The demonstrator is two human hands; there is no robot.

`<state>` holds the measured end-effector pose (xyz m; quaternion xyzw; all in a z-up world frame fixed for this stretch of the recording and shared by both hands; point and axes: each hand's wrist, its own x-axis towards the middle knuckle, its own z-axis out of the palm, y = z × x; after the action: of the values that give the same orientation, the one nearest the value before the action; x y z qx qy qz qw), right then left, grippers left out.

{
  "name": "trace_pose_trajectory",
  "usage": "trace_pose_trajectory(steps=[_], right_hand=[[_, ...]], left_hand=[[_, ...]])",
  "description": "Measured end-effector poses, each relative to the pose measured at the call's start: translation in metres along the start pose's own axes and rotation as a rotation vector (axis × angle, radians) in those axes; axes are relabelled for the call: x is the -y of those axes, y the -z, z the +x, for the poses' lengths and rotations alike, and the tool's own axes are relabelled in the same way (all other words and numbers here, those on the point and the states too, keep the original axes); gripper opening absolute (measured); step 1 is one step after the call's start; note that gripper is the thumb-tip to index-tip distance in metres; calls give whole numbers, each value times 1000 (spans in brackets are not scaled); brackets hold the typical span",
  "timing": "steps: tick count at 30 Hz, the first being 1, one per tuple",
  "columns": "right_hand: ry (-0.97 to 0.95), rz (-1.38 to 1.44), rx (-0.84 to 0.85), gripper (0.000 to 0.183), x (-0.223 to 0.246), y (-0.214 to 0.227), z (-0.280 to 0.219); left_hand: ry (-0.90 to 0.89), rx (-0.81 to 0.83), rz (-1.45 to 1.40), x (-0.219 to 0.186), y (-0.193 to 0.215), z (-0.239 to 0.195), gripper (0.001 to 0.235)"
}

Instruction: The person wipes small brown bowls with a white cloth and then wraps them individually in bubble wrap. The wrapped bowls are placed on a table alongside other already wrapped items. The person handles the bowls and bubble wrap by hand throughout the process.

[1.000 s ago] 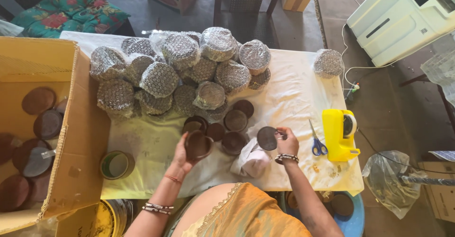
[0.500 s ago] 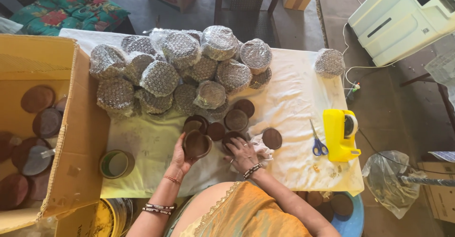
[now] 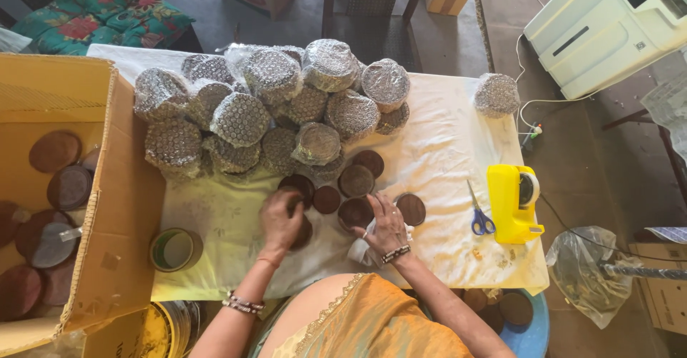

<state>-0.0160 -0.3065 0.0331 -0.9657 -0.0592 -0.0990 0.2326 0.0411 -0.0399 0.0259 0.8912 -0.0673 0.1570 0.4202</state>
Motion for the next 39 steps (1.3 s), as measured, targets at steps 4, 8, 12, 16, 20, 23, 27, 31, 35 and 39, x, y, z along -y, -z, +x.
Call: trace_pose_trajectory(steps=[4, 8, 12, 16, 20, 23, 27, 31, 35, 39], right_hand=[[-49, -67, 118, 94, -29, -12, -34], [-96, -181, 290, 80, -41, -14, -53], [-108, -248, 337, 74, -46, -19, -56], [-81, -273, 331, 73, -49, -23, -57], [-74, -258, 294, 71, -46, -22, -56], [-74, -253, 280, 71, -44, -22, -55], [-40, -214, 269, 66, -51, -19, -50], [-143, -10, 170, 53, -101, -26, -44], [-380, -4, -56, 42, -139, -22, -37], [-494, -190, -44, 61, -143, -11, -28]], left_hand=[[-253, 218, 34, -2, -44, 4, 23], [-253, 429, 385, 0, -83, 4, 45], [-154, 510, 487, -18, -83, 11, 58], [-178, 481, 379, -11, -73, 18, 67], [-24, 402, -11, 21, -73, 12, 40], [137, 322, -190, 13, -27, 14, 36], [322, 329, -208, 29, 15, 5, 36], [347, 384, -119, 51, 23, -15, 37], [304, 377, -82, 59, 12, -35, 37], [122, 248, 196, 20, 25, -34, 32]])
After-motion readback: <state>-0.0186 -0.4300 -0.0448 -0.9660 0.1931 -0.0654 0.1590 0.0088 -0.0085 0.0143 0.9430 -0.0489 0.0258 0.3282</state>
